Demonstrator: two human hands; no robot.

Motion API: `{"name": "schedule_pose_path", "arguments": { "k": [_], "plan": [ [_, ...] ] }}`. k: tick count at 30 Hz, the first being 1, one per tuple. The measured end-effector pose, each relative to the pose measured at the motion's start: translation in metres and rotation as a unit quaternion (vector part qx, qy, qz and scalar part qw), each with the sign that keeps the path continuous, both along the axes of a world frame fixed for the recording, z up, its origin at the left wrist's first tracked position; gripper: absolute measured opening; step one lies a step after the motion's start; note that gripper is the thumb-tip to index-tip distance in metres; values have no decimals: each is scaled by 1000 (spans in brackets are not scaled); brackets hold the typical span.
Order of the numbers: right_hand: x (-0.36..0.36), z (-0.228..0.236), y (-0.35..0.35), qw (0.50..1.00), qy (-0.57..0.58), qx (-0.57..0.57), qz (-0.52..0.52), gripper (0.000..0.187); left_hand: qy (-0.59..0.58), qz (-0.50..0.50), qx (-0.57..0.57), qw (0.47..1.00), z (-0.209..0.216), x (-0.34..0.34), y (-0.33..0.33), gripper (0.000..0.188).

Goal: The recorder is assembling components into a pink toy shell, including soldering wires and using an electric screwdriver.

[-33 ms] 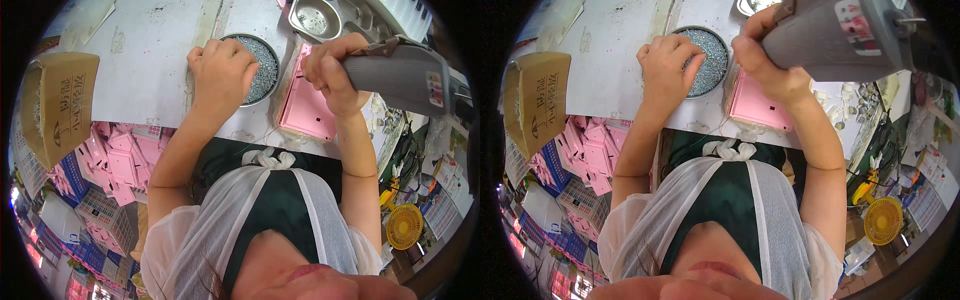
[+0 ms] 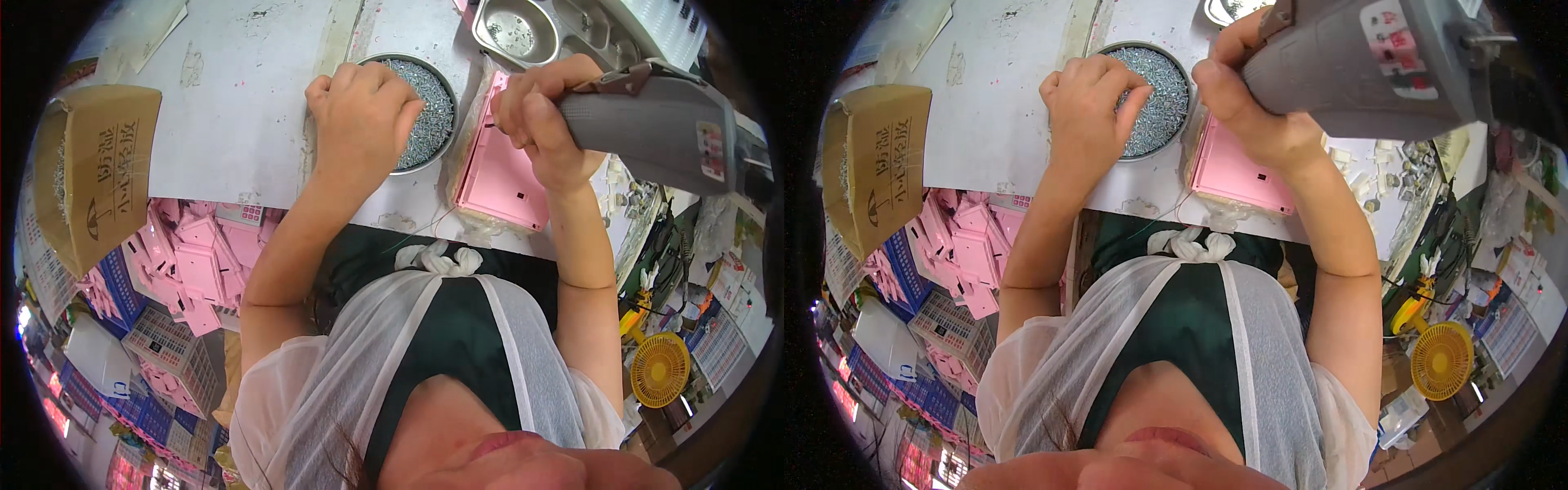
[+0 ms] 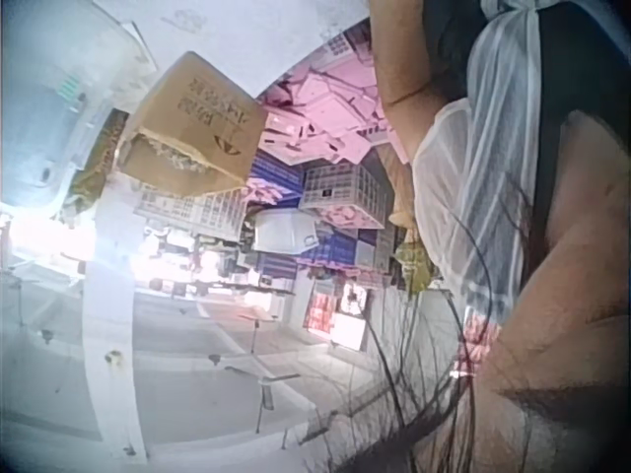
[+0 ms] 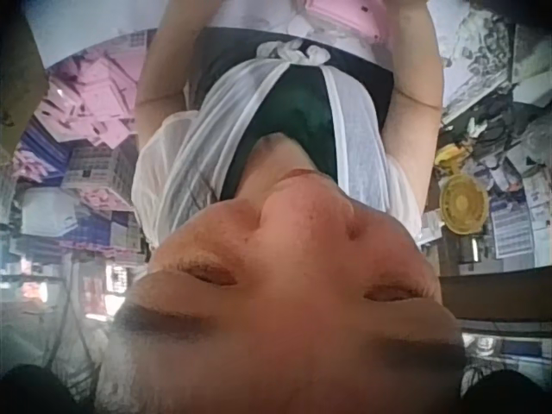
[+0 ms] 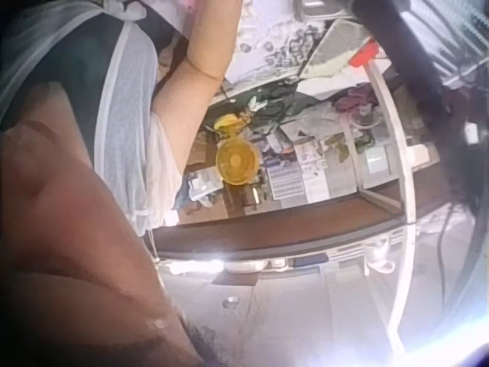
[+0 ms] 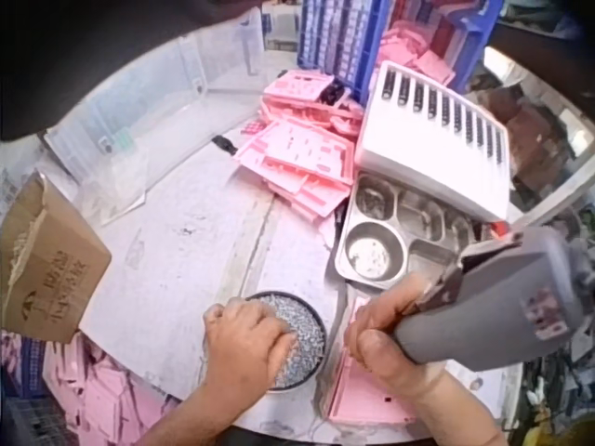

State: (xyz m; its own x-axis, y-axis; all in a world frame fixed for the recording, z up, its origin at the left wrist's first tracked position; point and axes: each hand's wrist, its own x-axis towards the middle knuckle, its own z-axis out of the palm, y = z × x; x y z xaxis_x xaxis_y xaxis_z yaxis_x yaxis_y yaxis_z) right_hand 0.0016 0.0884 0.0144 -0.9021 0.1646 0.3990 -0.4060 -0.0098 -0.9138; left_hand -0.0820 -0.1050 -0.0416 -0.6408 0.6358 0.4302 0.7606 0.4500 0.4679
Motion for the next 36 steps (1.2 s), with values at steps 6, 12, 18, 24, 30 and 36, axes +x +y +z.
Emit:
{"name": "schedule_pose_path", "arguments": {
  "k": [6, 12, 18, 24, 30, 36],
  "plan": [
    [-5, 5, -9, 993, -52, 105, -34, 13, 0, -2, -19, 1000, 1, -7, 0, 22],
    [-5, 5, -8, 995, -98, 10, -32, 14, -94, -98, 79, 988, 7, 11, 4, 21],
    [19, 41, -1, 984, 65, -110, 126, 28, -79, -150, 138, 976, 14, 43, 6, 20],
    [39, 43, -9, 984, 59, -91, 141, 23, -67, -175, 168, 968, 14, 56, 8, 21],
    [48, 43, -20, 990, 30, -87, 105, 23, -35, -205, 142, 968, 14, 59, 3, 26],
    [66, 21, -38, 980, -30, -180, 78, 27, -85, -181, 106, 974, 28, 44, -18, 47]
  ]
}}
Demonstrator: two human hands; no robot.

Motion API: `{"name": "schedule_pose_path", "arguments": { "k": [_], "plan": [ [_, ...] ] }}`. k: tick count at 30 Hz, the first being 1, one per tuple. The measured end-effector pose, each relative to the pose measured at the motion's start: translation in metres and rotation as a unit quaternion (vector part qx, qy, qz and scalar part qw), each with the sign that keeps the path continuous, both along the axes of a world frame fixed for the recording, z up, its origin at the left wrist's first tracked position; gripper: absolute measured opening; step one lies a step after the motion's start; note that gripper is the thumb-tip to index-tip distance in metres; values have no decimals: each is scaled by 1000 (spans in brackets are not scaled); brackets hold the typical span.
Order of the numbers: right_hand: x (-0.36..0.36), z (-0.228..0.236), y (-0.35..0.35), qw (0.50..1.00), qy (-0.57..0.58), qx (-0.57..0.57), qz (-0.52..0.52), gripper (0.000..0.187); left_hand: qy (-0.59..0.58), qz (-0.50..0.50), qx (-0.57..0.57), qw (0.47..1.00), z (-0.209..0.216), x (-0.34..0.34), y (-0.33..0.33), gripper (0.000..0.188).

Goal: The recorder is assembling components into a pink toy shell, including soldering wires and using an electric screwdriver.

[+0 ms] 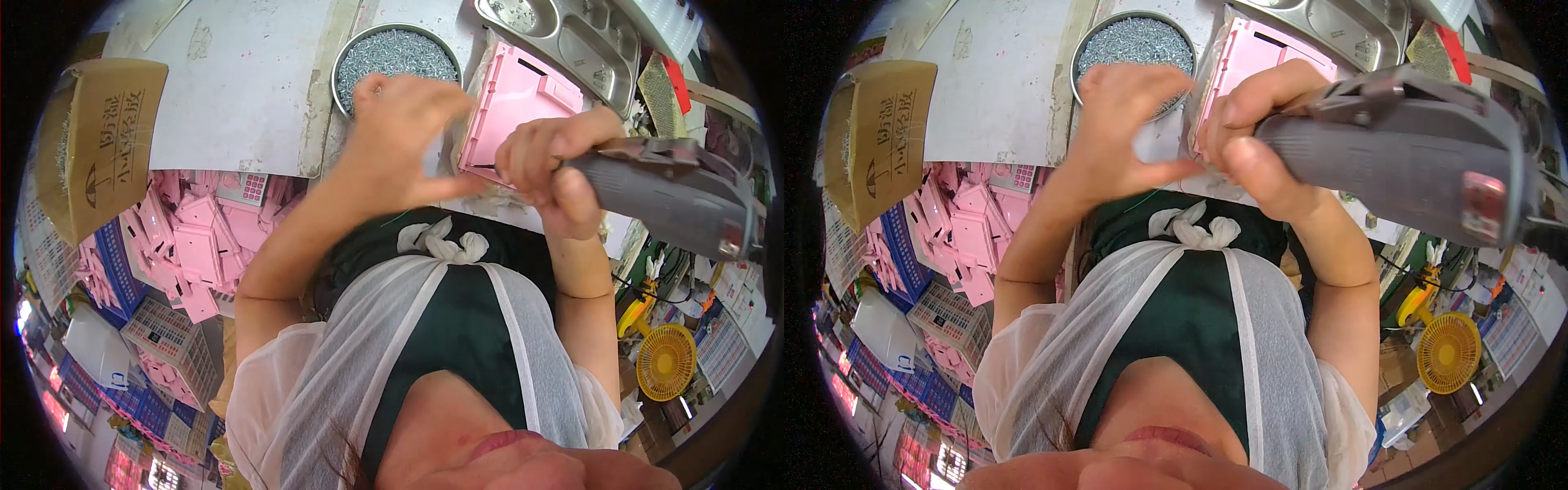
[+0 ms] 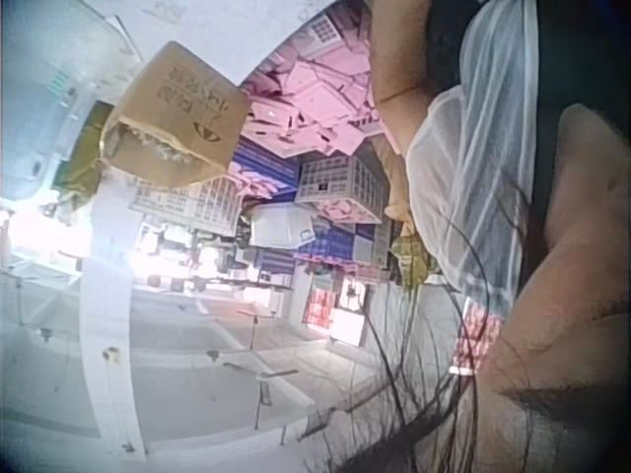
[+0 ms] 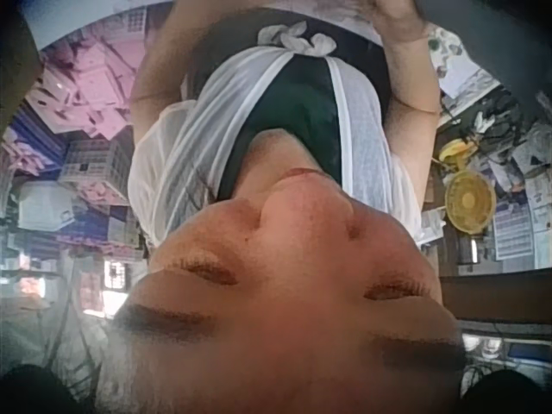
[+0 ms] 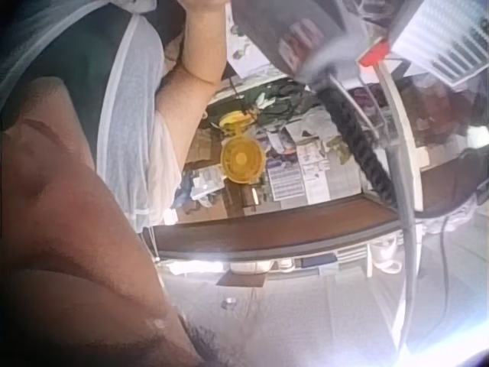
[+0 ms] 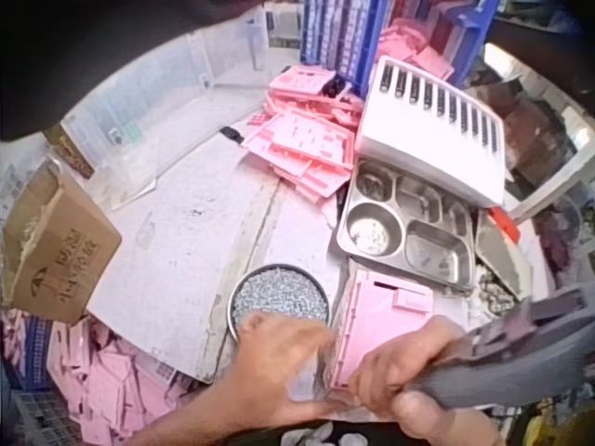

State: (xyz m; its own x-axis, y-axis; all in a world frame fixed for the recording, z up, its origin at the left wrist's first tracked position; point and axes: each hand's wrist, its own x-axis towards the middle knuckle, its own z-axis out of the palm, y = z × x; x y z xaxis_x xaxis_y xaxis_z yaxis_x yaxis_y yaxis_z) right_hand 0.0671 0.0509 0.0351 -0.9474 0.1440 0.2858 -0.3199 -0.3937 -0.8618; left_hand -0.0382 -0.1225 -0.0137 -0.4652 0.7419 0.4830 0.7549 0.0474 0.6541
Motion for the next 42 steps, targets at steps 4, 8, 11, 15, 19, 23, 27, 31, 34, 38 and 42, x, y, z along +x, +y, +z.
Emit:
{"name": "schedule_pose_path", "arguments": {
  "k": [4, 8, 11, 15, 19, 23, 27, 31, 34, 38, 42],
  "plan": [
    [2, -8, -9, 993, -30, 108, -29, 23, -2, 47, 9, 999, 1, -28, -6, 48],
    [4, -7, -15, 982, -43, 184, -19, 24, 59, 56, 6, 997, -17, -40, 14, 56],
    [4, -14, -17, 974, -37, 224, -18, 26, 56, 60, 38, 996, -25, -33, 60, 26],
    [-9, -9, 19, 989, -34, 140, 33, 25, 86, -99, -110, 985, -19, -27, 126, 32],
    [7, 54, 83, 995, 77, -68, -3, 30, 167, -130, -41, 976, -14, -25, 161, 25],
    [32, 91, 135, 988, 91, -122, 37, 31, 151, -153, 97, 972, 25, -35, 131, 25],
    [65, 84, 145, 990, 80, -111, 22, 36, 81, 27, 87, 993, 64, -29, 0, 49],
    [92, 47, 158, 996, 55, -25, -67, 32, -192, 285, -21, 939, 7, -1, -159, 66],
    [77, 45, 143, 998, 47, -10, -31, 29, -342, 478, 34, 808, -36, 51, -280, 65],
    [27, 48, 120, 994, 64, -44, 76, 27, -129, 776, -30, 616, -97, 99, -441, 67],
    [-8, 49, 101, 992, 55, -51, 99, 24, -254, 873, 122, 397, -146, 110, -545, 63]
  ]
}}
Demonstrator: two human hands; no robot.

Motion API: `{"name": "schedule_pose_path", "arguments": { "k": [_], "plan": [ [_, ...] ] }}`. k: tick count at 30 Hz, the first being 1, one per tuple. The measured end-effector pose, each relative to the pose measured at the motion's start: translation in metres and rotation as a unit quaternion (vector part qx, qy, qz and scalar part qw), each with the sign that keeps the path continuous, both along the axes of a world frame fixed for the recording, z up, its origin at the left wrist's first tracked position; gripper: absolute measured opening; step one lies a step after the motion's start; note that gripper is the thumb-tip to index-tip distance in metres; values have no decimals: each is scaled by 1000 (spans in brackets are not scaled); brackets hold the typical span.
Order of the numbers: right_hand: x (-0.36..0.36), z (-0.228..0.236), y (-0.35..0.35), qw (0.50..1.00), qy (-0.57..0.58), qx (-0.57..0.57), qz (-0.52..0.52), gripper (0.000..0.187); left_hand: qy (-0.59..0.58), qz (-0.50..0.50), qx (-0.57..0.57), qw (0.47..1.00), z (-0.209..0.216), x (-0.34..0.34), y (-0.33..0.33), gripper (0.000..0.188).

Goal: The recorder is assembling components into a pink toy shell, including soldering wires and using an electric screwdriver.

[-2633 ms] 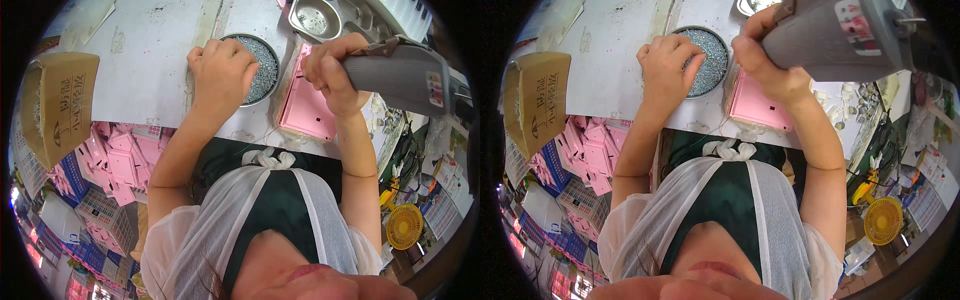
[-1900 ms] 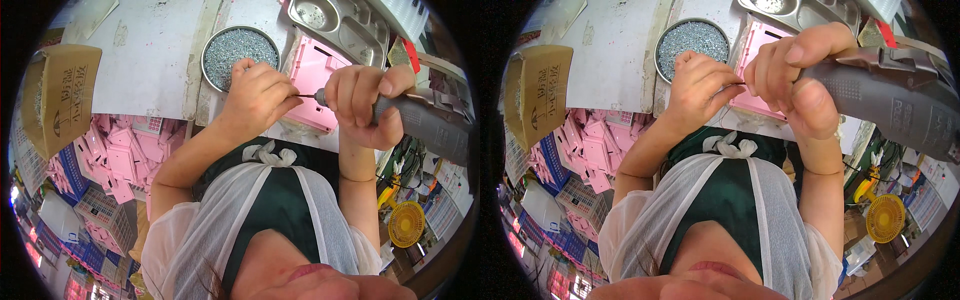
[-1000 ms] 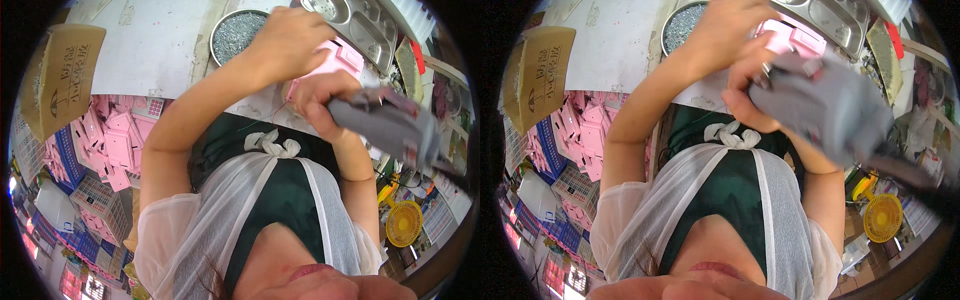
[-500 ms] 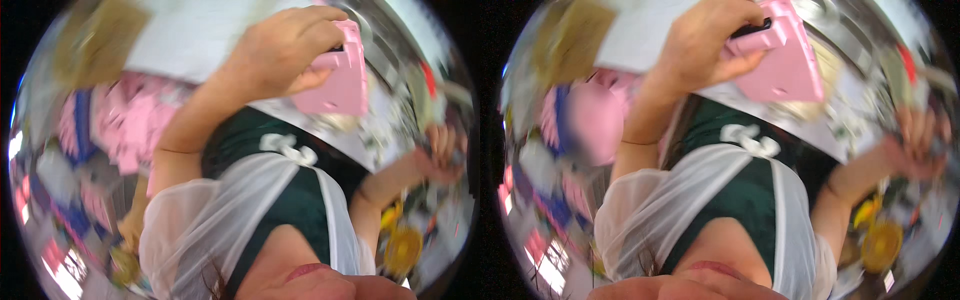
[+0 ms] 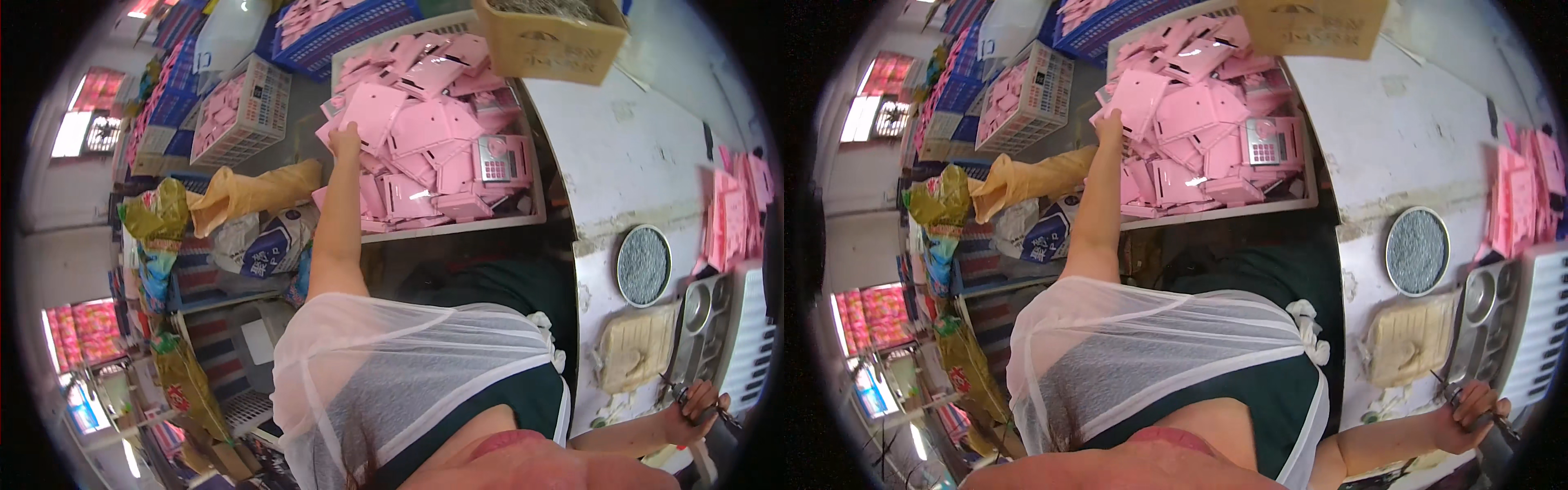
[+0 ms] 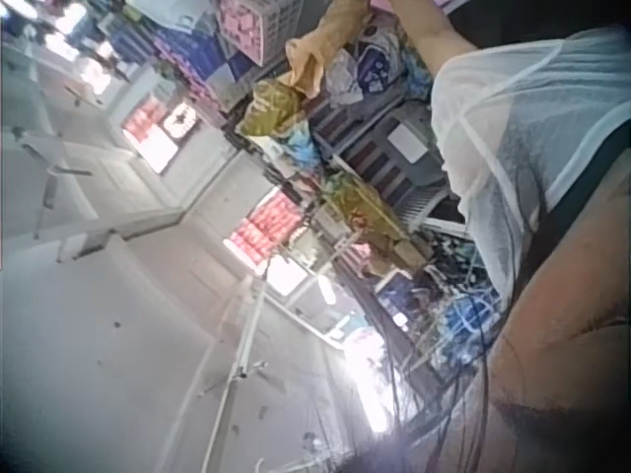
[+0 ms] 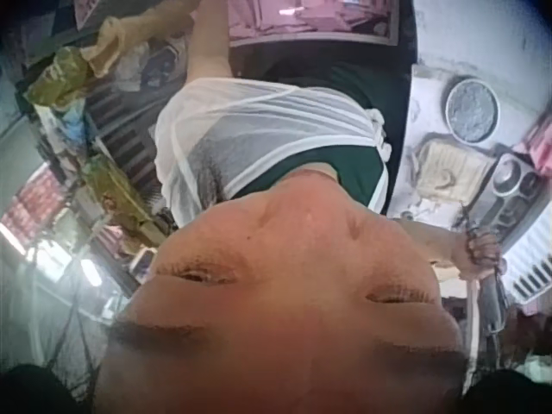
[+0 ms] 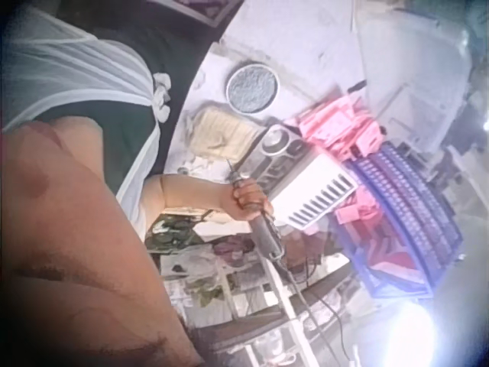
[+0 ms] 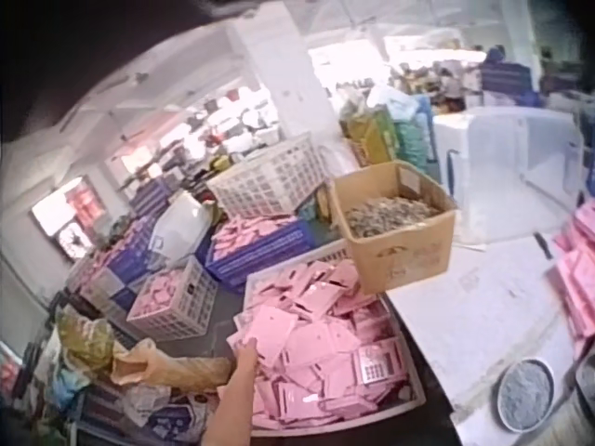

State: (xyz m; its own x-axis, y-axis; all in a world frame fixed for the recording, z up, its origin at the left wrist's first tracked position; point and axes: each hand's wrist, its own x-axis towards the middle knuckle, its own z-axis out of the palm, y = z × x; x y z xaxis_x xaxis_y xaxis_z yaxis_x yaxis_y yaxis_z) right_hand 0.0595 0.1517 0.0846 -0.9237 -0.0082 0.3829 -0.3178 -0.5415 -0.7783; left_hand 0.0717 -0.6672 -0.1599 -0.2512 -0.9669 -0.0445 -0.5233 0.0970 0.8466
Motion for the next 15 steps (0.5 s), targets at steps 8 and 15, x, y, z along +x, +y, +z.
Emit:
{"name": "schedule_pose_path", "arguments": {
  "k": [8, 15],
  "plan": [
    [-4, -2, -6, 1000, -18, 3, 25, 23, -48, 113, 281, 952, -94, 64, -14, 64],
    [1, 8, 5, 999, -26, 29, -6, 22, -429, 11, -39, 903, -36, 67, 57, 71]
  ]
}}
